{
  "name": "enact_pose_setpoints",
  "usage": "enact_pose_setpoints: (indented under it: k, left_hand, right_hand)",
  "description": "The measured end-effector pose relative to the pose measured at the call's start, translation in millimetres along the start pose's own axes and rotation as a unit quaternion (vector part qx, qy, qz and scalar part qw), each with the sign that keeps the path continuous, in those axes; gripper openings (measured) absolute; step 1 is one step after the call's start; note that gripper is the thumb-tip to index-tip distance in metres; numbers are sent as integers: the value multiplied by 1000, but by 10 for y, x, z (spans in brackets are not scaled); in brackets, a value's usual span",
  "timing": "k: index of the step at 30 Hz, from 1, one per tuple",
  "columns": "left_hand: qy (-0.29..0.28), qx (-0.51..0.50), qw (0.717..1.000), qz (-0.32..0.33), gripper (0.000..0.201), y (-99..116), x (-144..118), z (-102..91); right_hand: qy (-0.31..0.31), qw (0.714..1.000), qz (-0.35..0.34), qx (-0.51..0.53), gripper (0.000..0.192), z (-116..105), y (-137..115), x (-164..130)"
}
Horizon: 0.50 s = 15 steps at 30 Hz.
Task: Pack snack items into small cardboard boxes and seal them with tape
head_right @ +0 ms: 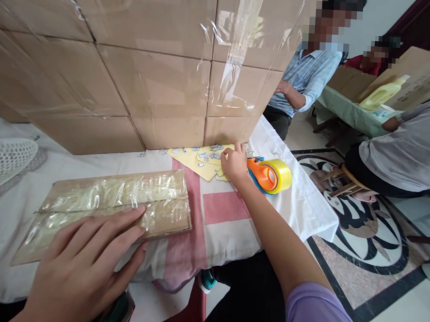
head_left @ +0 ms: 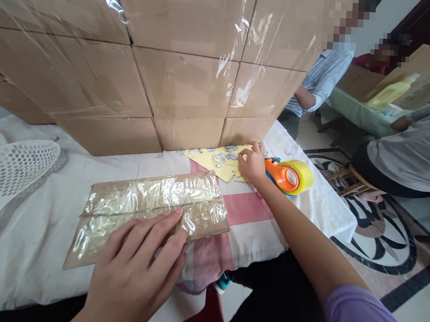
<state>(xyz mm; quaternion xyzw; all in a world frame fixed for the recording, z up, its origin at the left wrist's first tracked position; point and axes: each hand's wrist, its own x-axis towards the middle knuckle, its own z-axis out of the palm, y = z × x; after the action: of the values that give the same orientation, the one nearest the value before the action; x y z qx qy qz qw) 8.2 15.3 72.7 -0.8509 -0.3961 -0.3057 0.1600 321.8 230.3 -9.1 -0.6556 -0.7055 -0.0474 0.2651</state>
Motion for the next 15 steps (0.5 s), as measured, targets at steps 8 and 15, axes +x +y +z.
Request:
enact_pose_setpoints:
  k: [8, 15]
  left_hand:
    - [-12, -8, 1000, -3, 16, -4, -35, 14]
    - [-13, -14, 1000, -19, 13, -14, -64, 21]
  right_hand:
    - [31, 999, 22, 37, 29, 39, 82, 88]
    - [-6, 997, 33, 72, 31, 63, 161, 132]
